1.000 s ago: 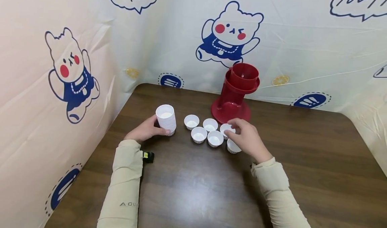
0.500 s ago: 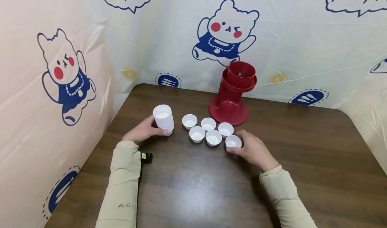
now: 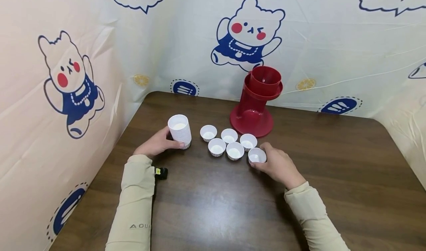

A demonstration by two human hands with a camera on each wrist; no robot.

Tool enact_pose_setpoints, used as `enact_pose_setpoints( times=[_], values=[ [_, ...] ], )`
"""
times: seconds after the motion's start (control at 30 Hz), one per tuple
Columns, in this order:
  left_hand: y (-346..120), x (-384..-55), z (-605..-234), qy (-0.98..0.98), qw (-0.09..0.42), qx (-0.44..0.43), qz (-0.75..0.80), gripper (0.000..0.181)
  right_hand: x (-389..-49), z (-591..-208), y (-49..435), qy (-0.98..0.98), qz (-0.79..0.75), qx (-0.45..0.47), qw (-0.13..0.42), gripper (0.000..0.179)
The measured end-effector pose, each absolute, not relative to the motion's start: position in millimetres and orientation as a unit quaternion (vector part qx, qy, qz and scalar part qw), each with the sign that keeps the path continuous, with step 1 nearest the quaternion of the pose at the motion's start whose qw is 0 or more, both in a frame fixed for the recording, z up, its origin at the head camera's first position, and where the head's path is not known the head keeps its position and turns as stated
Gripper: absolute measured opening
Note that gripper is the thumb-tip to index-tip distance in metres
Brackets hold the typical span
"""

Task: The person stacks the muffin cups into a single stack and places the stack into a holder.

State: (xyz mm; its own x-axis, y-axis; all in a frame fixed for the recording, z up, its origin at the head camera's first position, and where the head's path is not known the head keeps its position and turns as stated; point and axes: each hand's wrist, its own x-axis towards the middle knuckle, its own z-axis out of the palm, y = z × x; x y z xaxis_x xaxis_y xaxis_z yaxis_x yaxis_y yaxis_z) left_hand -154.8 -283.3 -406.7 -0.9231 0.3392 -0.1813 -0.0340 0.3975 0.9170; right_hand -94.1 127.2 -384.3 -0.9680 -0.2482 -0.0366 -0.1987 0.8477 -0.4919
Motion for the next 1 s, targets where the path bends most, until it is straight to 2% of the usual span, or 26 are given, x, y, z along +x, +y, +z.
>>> enact_pose_setpoints(
  times=[0.33,0.53,0.7,1.0],
  values=[
    [-284,-154,-406,0.818,0.174,0.09,0.541,0.083,-96,-384,130,0.952,-0.266,-0.145,0.041,0.049],
    [-282,-153,-404,0.818,0.176,0.091,0.54,0.084,-99,-385,141,0.948,-0.279,-0.145,0.043,0.055],
    [-282,-153,-404,0.818,0.177,0.09,0.54,0.083,-100,-384,149,0.939,-0.31,-0.141,0.048,0.054],
    [-282,-154,-405,0.819,0.172,0.094,0.54,0.082,-105,-380,149,0.916,-0.376,-0.133,0.031,0.057]
  ],
)
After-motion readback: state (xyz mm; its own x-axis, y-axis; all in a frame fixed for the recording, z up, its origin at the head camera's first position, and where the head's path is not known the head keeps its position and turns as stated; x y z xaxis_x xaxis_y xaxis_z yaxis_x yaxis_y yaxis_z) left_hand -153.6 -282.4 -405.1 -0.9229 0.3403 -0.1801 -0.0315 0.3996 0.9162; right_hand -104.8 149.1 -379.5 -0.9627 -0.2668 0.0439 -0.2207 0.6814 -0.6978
